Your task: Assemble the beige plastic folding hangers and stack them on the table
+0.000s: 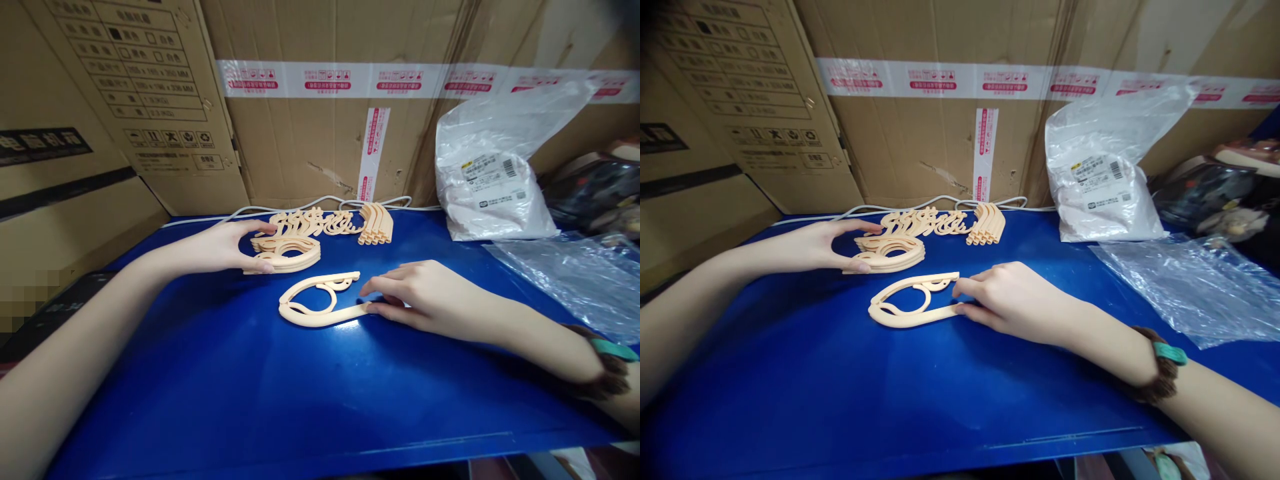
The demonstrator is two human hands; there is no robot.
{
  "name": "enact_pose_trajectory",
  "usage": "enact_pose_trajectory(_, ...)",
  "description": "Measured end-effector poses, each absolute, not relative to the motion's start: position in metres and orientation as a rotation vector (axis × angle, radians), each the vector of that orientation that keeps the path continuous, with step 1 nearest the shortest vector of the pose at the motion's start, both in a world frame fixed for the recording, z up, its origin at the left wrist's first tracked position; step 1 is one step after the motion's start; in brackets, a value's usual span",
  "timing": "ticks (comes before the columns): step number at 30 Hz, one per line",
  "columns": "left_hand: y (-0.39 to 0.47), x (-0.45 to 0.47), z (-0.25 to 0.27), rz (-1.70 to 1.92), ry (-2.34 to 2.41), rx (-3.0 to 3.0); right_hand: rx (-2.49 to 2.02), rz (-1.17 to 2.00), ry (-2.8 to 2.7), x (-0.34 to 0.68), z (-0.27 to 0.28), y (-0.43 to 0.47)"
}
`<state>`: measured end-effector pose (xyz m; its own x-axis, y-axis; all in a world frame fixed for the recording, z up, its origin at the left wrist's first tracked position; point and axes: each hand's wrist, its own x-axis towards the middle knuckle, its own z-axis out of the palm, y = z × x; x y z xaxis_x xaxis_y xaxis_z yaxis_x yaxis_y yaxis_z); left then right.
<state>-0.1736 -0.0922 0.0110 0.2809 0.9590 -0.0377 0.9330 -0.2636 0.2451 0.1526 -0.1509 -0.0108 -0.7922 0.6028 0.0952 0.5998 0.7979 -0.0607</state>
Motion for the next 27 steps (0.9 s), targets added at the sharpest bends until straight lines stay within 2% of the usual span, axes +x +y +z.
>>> enact_pose_trajectory(14,-0.094,-0.173,0.01,0.212,1.749,2.335,-0.957,0.042,-2.878,0.153,-0.011,-0.149)
enact_pose_trajectory(20,-0.088,-0.168,0.01,0.483,1.715,2.333,-0.963,0.028,-2.885,0.152,-0.011,-0.149)
enact_pose_trajectory(23,-0.076,-0.165,0.01,0.622,1.79,2.343,-0.948,-0.012,-2.881,0.153,-0.011,-0.149)
enact_pose_trajectory(27,-0.048,-0.167,0.012,0.574,2.034,2.257,-0.929,-0.055,-2.861,0.154,-0.01,-0.149)
